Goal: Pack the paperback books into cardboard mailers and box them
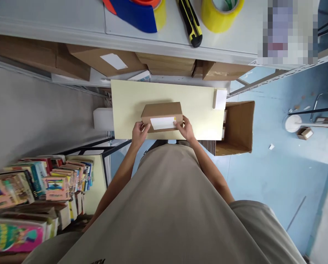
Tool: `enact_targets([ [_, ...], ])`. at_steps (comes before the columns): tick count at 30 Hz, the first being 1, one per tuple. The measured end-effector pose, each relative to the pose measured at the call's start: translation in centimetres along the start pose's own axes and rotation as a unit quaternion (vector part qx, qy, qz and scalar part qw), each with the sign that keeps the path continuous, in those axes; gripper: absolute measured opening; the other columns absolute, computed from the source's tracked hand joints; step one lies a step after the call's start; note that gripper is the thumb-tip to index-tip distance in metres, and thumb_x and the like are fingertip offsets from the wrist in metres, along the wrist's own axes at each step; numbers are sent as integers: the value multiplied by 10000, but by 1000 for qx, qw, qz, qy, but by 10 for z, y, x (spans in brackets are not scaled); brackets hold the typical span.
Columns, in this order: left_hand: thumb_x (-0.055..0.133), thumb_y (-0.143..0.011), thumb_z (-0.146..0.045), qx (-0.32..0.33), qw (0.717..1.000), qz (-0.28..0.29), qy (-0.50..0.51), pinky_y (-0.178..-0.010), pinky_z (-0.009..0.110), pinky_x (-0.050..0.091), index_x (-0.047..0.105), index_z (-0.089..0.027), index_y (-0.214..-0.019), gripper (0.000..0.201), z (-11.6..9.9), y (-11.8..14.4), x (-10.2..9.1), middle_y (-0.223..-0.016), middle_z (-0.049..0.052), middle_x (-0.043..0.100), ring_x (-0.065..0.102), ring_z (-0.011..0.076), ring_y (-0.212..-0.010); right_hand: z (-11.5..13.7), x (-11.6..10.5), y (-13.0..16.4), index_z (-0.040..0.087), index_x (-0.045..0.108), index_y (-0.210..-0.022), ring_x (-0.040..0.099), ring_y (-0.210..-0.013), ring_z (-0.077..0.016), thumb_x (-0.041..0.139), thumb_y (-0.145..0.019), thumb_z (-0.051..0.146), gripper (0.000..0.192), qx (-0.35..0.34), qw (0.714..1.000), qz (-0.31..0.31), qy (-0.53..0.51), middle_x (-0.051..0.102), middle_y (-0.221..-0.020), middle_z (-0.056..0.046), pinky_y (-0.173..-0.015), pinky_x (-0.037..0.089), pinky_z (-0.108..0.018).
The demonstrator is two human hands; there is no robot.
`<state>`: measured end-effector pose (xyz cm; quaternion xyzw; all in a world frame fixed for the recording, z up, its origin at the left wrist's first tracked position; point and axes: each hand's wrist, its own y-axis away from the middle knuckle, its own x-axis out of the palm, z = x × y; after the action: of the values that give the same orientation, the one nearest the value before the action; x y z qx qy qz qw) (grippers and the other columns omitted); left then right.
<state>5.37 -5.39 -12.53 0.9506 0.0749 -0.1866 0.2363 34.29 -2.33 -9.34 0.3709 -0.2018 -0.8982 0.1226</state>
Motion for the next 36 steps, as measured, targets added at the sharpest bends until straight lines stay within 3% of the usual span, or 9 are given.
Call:
enact_targets([
  [4,827,-991,-609,-27,999,12,-19,-1114,446,633,673,-218,-1277,509,-36,0,29,-1299,175,859,812,351,-1280,9,-28,-3,174,706,-1364,773,-1095,-348,419,-1165,782,702,115,990,-85,-9,826,-1177,-190,-1005,619,-448],
  [9,805,-989,-711,-79,981,55,-167,-1094,515,588,750,-205,-1010,509,-52,-24,49,-1163,258,861,779,490,-1300,1,-30,-12,233,682,-1202,757,-998,-336,571,-1109,777,563,157,987,-25,12,814,-1066,-143,-891,592,-406],
  [15,695,-1029,-719,-47,978,174,-109,-914,369,602,710,-217,-871,526,-43,-49,26,-983,122,843,786,348,-1084,-27,-38,-18,291,447,-811,632,-841,-229,345,-1201,688,565,112,993,34,-6,712,-869,-52,-810,539,-334],
  [19,720,-922,-859,-50,976,207,-52,-918,367,625,731,-200,-917,659,-38,-49,11,-988,106,836,775,313,-1051,-35,-44,-15,270,562,-883,682,-917,-246,338,-1197,694,573,83,994,61,-43,750,-959,-78,-881,597,-355],
  [22,776,-886,-776,-20,980,196,-24,-1030,425,653,767,-183,-1076,623,-38,-41,12,-1182,147,858,796,336,-1158,-45,-50,-7,203,743,-1202,748,-1185,-295,394,-1176,698,606,31,996,20,-86,770,-1316,-177,-1029,655,-420],
  [26,862,-794,-472,5,989,149,-25,-1044,462,693,755,-175,-1234,542,-39,-33,30,-1388,201,815,814,328,-1206,-68,-57,0,154,656,-1626,722,-1404,-335,562,-1124,571,659,-24,996,-34,-81,646,-1583,-245,-1144,667,-499],
  [31,715,-866,-269,-14,987,143,-70,-1162,494,654,769,-177,-1233,382,-46,-37,59,-1293,164,866,822,301,-1255,-93,-52,-4,143,576,-1720,767,-1371,-319,588,-1062,237,665,3,999,11,-31,613,-1705,-243,-1165,673,-504],
  [33,654,-931,-260,-12,990,97,-99,-1203,499,628,787,-192,-1211,317,-52,-37,65,-1267,149,876,820,300,-1277,-102,-53,-7,125,615,-1688,772,-1377,-332,570,-1053,163,638,15,998,58,14,659,-1685,-233,-1195,659,-523],
  [36,595,-1002,-269,4,987,-53,-149,-1134,469,659,801,-202,-1161,269,-67,-33,72,-1240,144,877,848,285,-1146,-118,-72,-15,117,658,-1661,727,-1473,-354,547,-1089,140,583,15,994,67,79,710,-1652,-216,-1270,617,-544],
])
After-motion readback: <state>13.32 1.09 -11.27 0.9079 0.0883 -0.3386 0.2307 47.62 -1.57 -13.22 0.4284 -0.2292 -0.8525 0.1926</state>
